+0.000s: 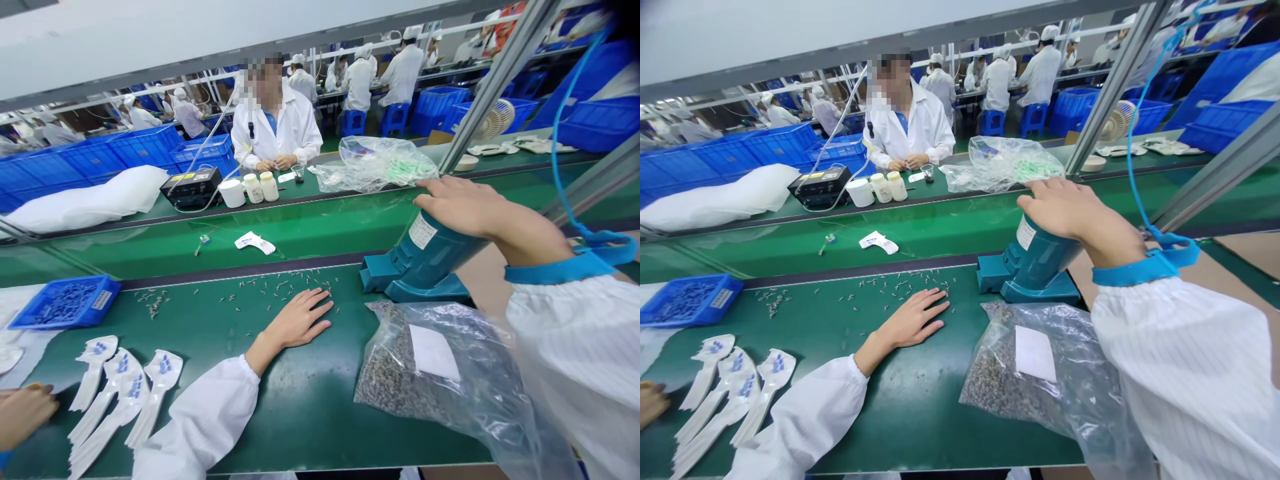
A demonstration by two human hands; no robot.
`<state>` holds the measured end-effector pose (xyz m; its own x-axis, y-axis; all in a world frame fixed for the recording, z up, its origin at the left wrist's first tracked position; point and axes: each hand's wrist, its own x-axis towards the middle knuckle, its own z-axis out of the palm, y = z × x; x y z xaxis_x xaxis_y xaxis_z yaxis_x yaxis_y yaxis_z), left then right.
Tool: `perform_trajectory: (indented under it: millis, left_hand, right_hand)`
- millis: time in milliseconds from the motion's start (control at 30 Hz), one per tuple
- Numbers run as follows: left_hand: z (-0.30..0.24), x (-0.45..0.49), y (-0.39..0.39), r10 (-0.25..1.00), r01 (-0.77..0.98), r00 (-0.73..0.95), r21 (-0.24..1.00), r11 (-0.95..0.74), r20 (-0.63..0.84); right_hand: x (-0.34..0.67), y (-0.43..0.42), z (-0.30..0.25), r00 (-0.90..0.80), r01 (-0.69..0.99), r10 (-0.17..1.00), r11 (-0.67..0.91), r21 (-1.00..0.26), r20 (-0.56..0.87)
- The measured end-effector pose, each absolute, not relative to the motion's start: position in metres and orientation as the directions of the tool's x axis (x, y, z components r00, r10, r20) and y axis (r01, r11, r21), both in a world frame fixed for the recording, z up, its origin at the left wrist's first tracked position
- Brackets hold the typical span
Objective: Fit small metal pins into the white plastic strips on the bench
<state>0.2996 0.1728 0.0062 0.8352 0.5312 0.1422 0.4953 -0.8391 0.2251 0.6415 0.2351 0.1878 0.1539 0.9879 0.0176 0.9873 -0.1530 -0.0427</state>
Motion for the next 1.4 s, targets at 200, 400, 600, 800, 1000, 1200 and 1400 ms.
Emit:
perform_trajectory:
  millis: [200,400,600,800,1000,1200,1400]
  left_hand:
    - [0.01,0.299,0.177,0.535,0.502,0.828,0.205,-0.84,0.165]
    - [0.007,0.304,0.191,0.48,0.446,0.868,0.222,-0.867,0.127]
    - [0.009,0.29,0.191,0.5,0.461,0.85,0.225,-0.858,0.167]
    - [0.014,0.287,0.165,0.456,0.418,0.882,0.249,-0.874,0.118]
    - [0.009,0.317,0.179,0.588,0.54,0.788,0.252,-0.803,0.184]
    - [0.005,0.343,0.213,0.66,0.598,0.721,0.292,-0.747,0.212]
    - [0.01,0.343,0.215,0.685,0.591,0.695,0.37,-0.717,0.219]
  right_hand:
    - [0.635,0.231,0.193,0.167,0.985,0.986,-0.166,-0.052,0.005]
    - [0.634,0.23,0.193,0.172,0.984,0.985,-0.171,-0.054,-0.002]
    - [0.634,0.23,0.193,0.169,0.984,0.986,-0.169,-0.054,-0.005]
    - [0.634,0.23,0.194,0.177,0.983,0.984,-0.177,-0.051,-0.005]
    - [0.639,0.233,0.19,0.156,0.986,0.988,-0.156,-0.058,0.004]
    - [0.638,0.232,0.19,0.166,0.985,0.986,-0.165,-0.053,0.013]
    - [0.637,0.233,0.191,0.148,0.988,0.989,-0.147,-0.049,0.016]
